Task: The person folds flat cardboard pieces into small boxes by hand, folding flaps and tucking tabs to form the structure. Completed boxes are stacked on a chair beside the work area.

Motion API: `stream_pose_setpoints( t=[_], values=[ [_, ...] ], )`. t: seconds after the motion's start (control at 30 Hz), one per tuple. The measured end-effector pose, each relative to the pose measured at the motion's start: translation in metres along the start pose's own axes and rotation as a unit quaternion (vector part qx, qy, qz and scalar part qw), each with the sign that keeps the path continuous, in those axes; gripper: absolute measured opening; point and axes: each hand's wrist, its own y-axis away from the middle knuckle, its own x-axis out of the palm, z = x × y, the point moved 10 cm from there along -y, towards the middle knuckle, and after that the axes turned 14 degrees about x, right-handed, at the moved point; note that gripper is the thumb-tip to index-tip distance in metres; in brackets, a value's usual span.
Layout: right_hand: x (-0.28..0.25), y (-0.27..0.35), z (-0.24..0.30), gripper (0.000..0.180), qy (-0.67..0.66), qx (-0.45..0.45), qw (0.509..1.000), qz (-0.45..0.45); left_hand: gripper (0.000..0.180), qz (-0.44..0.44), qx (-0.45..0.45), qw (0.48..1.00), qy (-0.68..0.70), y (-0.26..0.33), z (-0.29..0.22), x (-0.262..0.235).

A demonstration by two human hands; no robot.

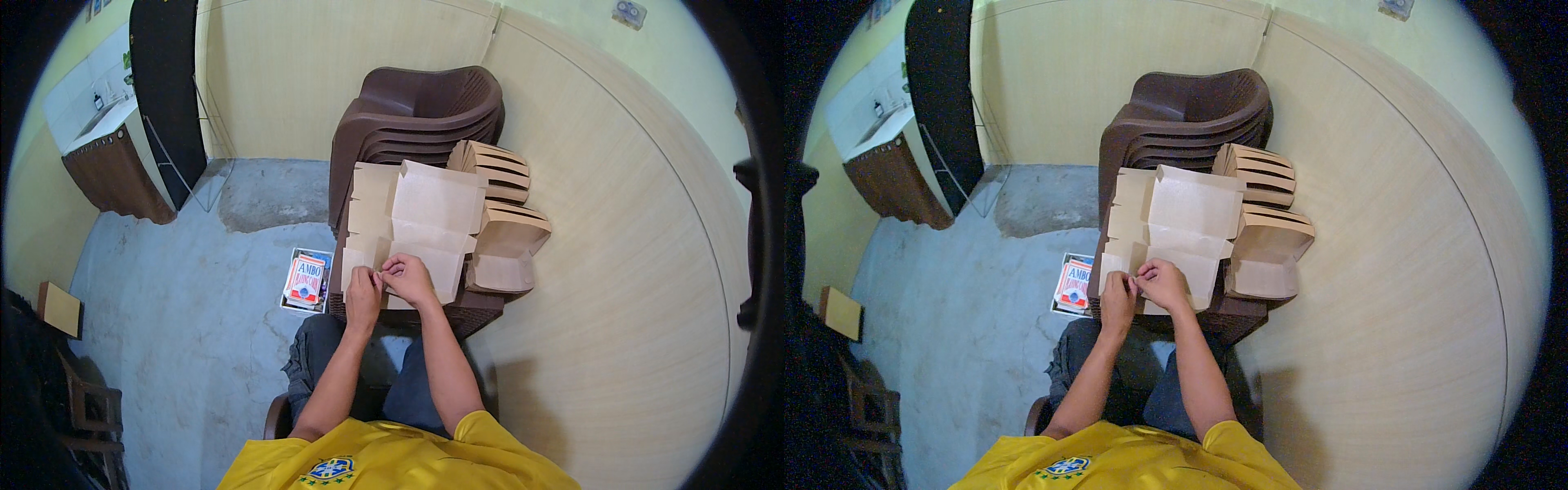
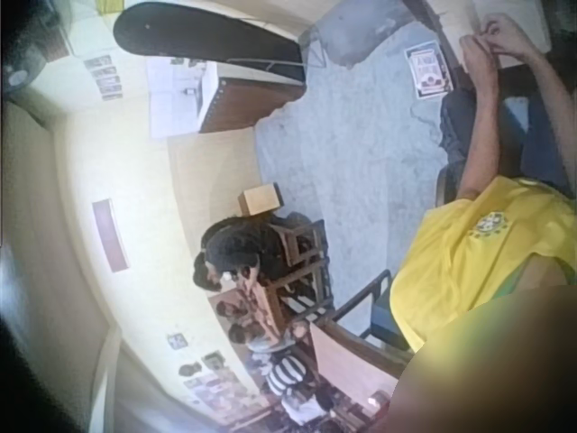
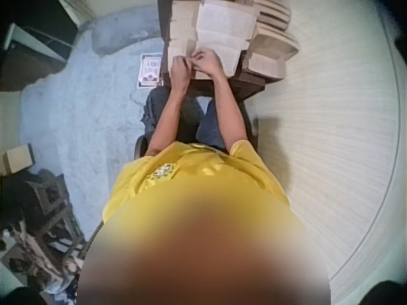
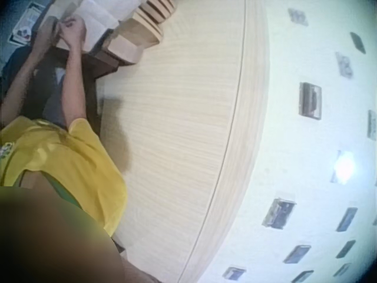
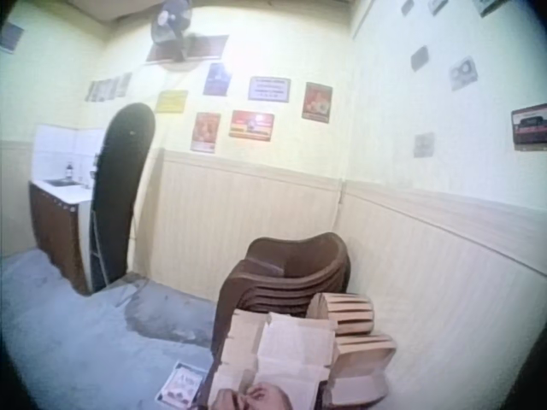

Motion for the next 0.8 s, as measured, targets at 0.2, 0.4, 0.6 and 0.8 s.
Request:
stream_pose_setpoints(
  t=[0.2,0.4,0.6,0.8],
  values=[
    [0.003,0.004,0.006,0.017,0.052,0.010,0.998,-0.021,0.016,-0.011,-0.009,1.000,0.010,0.002,0.008,-0.001],
    [0.002,0.005,0.007,0.020,0.055,0.007,0.998,-0.023,0.017,-0.008,-0.024,1.000,0.013,0.002,0.010,-0.001],
    [-0.002,0.015,0.015,0.019,0.068,0.001,0.997,-0.039,0.017,-0.006,-0.023,1.000,0.012,0.000,0.007,-0.004],
    [0.002,0.014,0.008,0.021,0.025,0.018,0.999,-0.025,0.037,-0.005,-0.114,0.984,0.138,-0.001,0.013,-0.006]
  ],
)
